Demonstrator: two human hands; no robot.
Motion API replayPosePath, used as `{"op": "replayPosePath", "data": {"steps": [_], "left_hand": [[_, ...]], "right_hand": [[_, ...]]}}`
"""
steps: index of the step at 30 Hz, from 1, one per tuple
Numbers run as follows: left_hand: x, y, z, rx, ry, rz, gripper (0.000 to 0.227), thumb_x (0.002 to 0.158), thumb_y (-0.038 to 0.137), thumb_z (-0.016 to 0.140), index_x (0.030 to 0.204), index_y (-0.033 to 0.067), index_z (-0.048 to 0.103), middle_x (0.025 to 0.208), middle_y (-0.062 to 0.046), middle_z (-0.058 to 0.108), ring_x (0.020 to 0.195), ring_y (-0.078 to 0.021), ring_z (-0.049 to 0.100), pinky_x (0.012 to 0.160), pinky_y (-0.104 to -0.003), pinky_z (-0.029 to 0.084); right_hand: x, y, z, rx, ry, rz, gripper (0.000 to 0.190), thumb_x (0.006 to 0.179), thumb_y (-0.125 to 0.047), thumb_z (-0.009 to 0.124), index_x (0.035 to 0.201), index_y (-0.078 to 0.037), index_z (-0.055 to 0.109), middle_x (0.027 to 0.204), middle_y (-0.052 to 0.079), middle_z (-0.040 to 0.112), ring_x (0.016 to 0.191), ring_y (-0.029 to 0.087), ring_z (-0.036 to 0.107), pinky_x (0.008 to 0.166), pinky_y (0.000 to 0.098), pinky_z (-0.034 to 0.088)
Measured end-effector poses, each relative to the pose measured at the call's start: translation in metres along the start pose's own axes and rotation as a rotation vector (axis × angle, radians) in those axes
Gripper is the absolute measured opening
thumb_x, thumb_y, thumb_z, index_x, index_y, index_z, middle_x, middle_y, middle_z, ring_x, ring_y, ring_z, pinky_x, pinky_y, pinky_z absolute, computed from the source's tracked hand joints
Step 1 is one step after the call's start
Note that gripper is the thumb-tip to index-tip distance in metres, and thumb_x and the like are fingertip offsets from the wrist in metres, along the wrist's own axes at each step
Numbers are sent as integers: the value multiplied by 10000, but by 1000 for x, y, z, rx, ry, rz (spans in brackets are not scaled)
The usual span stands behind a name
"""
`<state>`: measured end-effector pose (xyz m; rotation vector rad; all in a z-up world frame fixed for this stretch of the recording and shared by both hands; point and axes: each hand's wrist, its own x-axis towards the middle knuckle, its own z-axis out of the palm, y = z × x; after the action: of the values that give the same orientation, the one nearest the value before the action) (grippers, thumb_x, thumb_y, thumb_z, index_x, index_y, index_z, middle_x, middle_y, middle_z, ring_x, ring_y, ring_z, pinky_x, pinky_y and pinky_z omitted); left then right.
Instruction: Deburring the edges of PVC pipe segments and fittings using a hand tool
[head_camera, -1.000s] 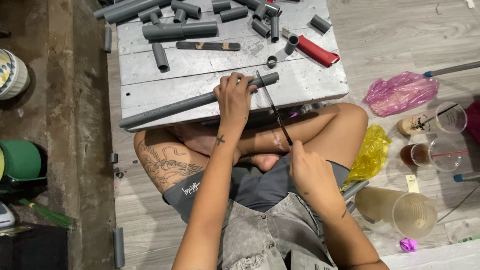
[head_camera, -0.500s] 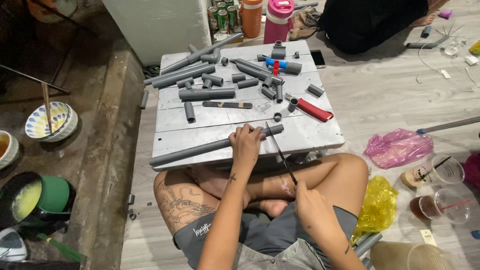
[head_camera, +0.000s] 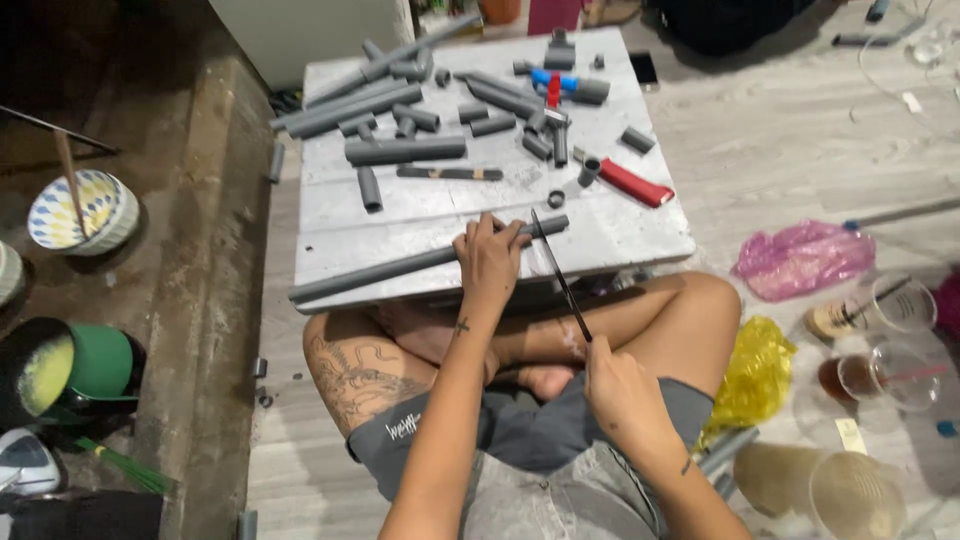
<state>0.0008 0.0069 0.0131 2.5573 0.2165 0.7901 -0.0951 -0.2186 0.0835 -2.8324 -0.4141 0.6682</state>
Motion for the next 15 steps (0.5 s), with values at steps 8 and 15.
{"op": "replayPosePath", "data": {"steps": [8,15], "left_hand": [[-3,-2,2,63,-36,-26,260,901,412,712,1065,220,773,948,-12,532,941,-261,558,869,-476,453],[-2,-7,10,67,-3,-30,238,928,439,674,1066,256,738,920,35,476,912,-223,534,865,-439,408]], "right_hand": [[44,-16,5,47,79,-101,179,1011,-199,459,1101,-46,483,873,334,678,876,565,705,753,654,562],[4,-6,8,27,49,-35,153,1009,-124,437,1102,-16,492,821,342,664,829,582,699,747,639,565]]}}
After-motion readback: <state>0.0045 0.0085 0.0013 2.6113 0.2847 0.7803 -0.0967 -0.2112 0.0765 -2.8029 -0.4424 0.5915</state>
